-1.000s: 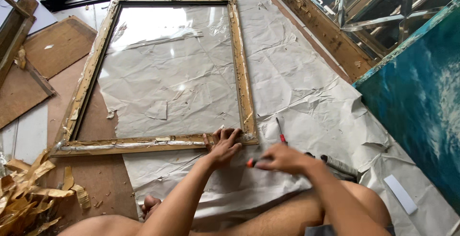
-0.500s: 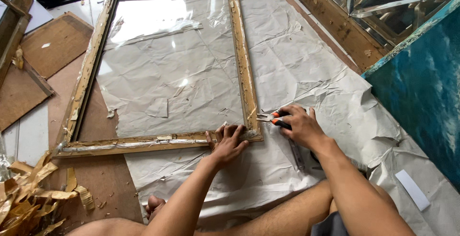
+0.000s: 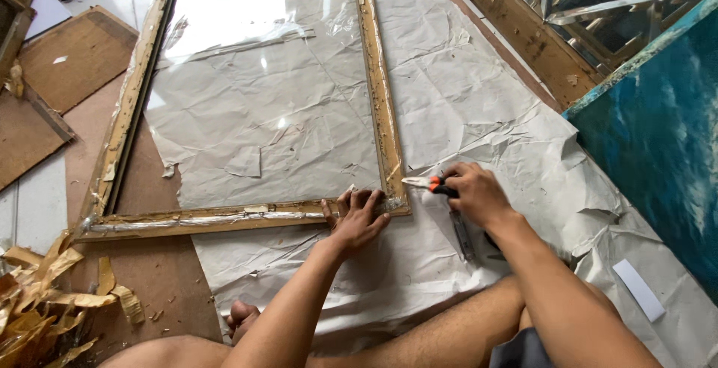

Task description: The person removes a picture frame from a piece of art using a utility knife and pliers, then positions the artwork within a new frame.

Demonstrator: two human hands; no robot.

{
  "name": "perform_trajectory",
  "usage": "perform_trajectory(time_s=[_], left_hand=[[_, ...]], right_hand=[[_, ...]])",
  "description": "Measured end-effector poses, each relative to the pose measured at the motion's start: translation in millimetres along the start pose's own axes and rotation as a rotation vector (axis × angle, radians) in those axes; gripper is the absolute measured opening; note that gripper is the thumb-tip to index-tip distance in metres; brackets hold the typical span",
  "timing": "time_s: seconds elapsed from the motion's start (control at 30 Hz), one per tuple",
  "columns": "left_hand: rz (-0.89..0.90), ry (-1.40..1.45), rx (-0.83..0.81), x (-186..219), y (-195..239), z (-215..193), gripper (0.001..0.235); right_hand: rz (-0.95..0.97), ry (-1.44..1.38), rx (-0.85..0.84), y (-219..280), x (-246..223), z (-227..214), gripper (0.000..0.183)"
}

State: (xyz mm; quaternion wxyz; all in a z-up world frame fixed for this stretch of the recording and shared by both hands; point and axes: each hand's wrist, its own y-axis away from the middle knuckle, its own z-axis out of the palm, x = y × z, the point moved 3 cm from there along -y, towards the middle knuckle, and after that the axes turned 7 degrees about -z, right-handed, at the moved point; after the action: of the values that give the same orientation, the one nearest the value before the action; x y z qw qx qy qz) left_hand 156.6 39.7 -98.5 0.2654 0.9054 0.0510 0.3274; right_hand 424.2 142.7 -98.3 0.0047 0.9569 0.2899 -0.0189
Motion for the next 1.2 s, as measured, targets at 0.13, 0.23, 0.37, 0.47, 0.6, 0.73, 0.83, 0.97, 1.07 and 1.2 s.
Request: perform_trajectory(time_s=[0.13, 0.23, 0.37, 0.47, 0.6, 0.73, 0.83, 0.97, 1.07, 1.2], left_hand=[[-0.013, -0.092, 0.038, -7.1, -14.1, 10.9, 0.073], [-0.018, -0.096, 0.041, -6.6, -10.9, 9.0, 0.073], [-0.022, -0.098, 0.033, -2.8, -5.3, 3.8, 0.071], [-0.023, -0.1, 0.035, 1.2, -1.9, 2.1, 0.07], [-0.027, -0.099, 0.034, -2.6, -7.7, 5.9, 0.069], [-0.04, -0.11, 0.035, -1.6, -7.0, 6.6, 0.069], [-0.039, -0.108, 0.05, -2.0, -7.5, 7.3, 0.07], [-0.025, -0.084, 0.056, -5.7, -10.1, 9.7, 0.07], [-0.023, -0.077, 0.054, -4.4, -8.0, 7.9, 0.07], [0.011, -0.002, 0.042, 8.8, 12.1, -8.6, 0.07]], right_hand=[[0.084, 0.066, 0.023, 3.5, -3.2, -21.0, 0.015], [0.075, 0.071, -0.01, 3.3, -11.0, -26.0, 0.012], [0.068, 0.121, -0.033, 3.6, -12.7, -22.5, 0.012], [0.116, 0.14, -0.031, 4.0, -7.9, -24.8, 0.013], [0.186, 0.084, -0.001, 5.6, -3.8, -18.0, 0.018], [0.19, -0.035, -0.032, 4.2, -6.2, -13.5, 0.018], [0.159, 0.003, -0.081, 4.4, -7.6, -10.2, 0.015], [0.067, 0.165, -0.039, 4.9, -7.5, -5.9, 0.019], [0.012, 0.238, 0.063, 4.3, -4.9, -0.6, 0.022], [-0.037, 0.272, 0.18, 8.0, -25.9, -23.3, 0.015]])
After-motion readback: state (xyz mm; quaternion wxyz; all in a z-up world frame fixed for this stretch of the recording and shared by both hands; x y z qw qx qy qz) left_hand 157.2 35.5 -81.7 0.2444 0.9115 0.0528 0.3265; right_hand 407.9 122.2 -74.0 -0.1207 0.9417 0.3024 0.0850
